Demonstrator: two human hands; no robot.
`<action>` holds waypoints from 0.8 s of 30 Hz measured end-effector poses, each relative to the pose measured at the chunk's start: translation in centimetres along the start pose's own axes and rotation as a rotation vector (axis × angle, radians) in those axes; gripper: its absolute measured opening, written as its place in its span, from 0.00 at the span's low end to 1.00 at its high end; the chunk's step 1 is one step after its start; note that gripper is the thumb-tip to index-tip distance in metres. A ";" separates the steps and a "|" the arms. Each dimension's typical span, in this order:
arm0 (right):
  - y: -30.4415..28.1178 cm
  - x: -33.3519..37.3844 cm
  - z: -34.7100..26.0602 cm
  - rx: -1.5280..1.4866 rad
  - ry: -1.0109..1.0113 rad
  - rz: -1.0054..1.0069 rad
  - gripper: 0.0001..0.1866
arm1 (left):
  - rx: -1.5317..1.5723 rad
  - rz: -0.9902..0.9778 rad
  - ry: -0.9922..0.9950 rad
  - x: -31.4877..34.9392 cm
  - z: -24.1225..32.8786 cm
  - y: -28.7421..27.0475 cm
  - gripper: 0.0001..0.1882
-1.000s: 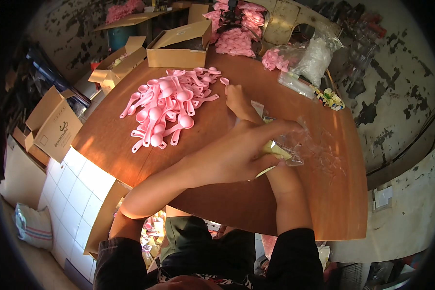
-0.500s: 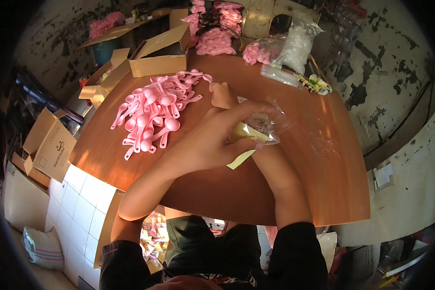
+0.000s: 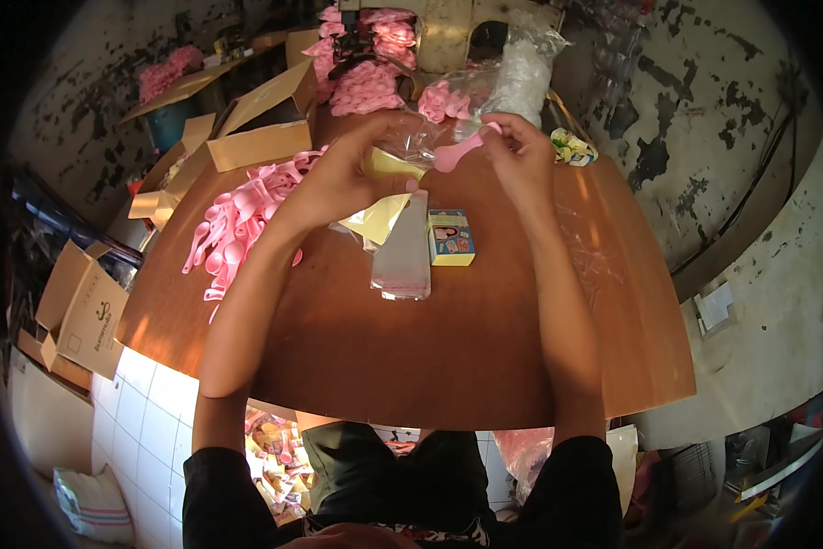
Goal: The person repeatedly picks pink plastic spoons from a pile, places each into a small clear plastic bag, and seals the bag. They then affix a yellow sticky note to the bag and set it aside. This cycle is repeated multiple times throughout the clip.
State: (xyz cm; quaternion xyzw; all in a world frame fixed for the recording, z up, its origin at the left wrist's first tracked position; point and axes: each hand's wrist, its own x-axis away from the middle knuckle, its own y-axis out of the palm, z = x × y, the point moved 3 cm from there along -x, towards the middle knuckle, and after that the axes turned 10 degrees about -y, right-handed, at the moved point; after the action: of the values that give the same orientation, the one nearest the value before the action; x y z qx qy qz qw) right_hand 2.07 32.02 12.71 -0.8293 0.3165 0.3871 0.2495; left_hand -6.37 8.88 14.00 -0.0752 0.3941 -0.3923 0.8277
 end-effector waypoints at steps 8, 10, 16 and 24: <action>-4.3 -0.5 -6.0 -0.479 -0.045 0.194 0.13 | 0.022 -0.072 -0.160 -0.2 -1.2 2.0 0.38; -4.0 -0.3 -6.6 -0.490 -0.046 0.187 0.13 | -0.019 -0.114 -0.171 -0.4 -1.2 2.8 0.40; -4.1 -0.2 -7.0 -0.176 -0.093 0.157 0.13 | -0.101 -0.111 -0.082 -0.1 -0.8 3.3 0.40; -2.0 0.7 -6.4 -0.266 -0.037 0.023 0.13 | 0.036 -0.240 -0.176 0.4 -0.6 4.0 0.39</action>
State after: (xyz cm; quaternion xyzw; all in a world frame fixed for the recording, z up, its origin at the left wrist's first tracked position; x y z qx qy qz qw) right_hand 6.92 28.91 16.16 -0.8441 0.2673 0.4438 0.1384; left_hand -4.29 11.43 11.67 -0.1410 0.3008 -0.4874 0.8075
